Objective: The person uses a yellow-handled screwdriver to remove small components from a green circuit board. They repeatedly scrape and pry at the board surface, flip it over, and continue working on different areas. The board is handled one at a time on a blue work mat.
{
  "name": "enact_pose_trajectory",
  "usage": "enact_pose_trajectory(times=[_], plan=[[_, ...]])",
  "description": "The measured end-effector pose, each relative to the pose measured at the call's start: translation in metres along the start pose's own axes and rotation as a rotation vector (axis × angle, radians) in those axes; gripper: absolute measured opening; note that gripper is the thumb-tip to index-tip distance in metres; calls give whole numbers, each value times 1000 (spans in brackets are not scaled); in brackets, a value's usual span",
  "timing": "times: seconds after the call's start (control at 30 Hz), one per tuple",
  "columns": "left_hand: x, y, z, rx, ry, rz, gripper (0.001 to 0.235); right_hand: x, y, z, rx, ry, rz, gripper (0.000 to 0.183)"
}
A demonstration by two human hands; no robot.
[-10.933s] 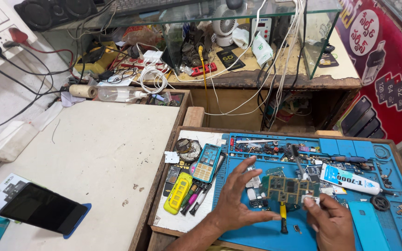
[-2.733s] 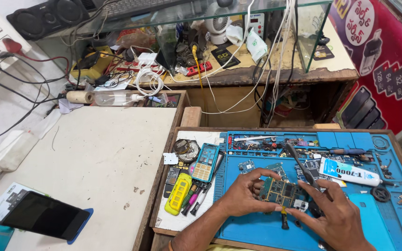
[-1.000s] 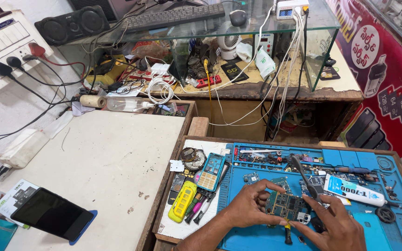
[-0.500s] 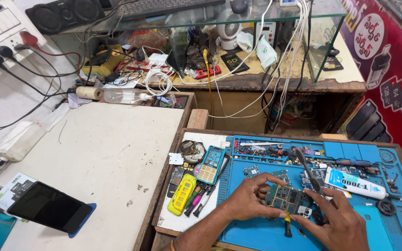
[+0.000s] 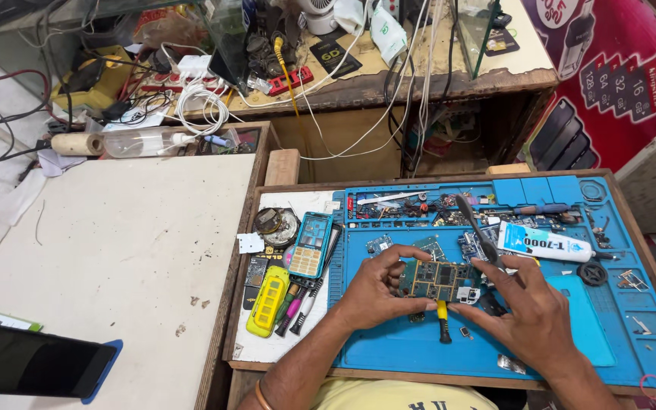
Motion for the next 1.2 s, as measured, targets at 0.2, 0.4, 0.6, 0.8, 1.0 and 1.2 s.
enact_pose_trajectory(times=[0.2,0.4,0.6,0.8,1.0,1.2], plan=[[-2,-2,3,25,-6,30,65,8,-6,-4,-82,-24,-110,76],[-3,-4,4,43,-5,39,64,0,-7,6,36,8,0,77],[-1,-5,2,34,-5,36,66,-7,-9,13,44,-18,46,80],[2,-6,2,36,8,50,67,-15,-11,28,92,-94,78,86],[0,-7,3,53,43,43,65,-21,-13,36,195,-64,121,84],[-1,-5,3,38,79,33,67,-21,-12,38,192,-36,139,83]])
Point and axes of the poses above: each hand's wrist, its own y-axis towards the middle knuckle, its own z-axis out of the palm, x = y × z, the point moved 5 cm from there along y, towards the middle knuckle, and after that the axes turned 6 degrees about z, right-handed, at the moved point
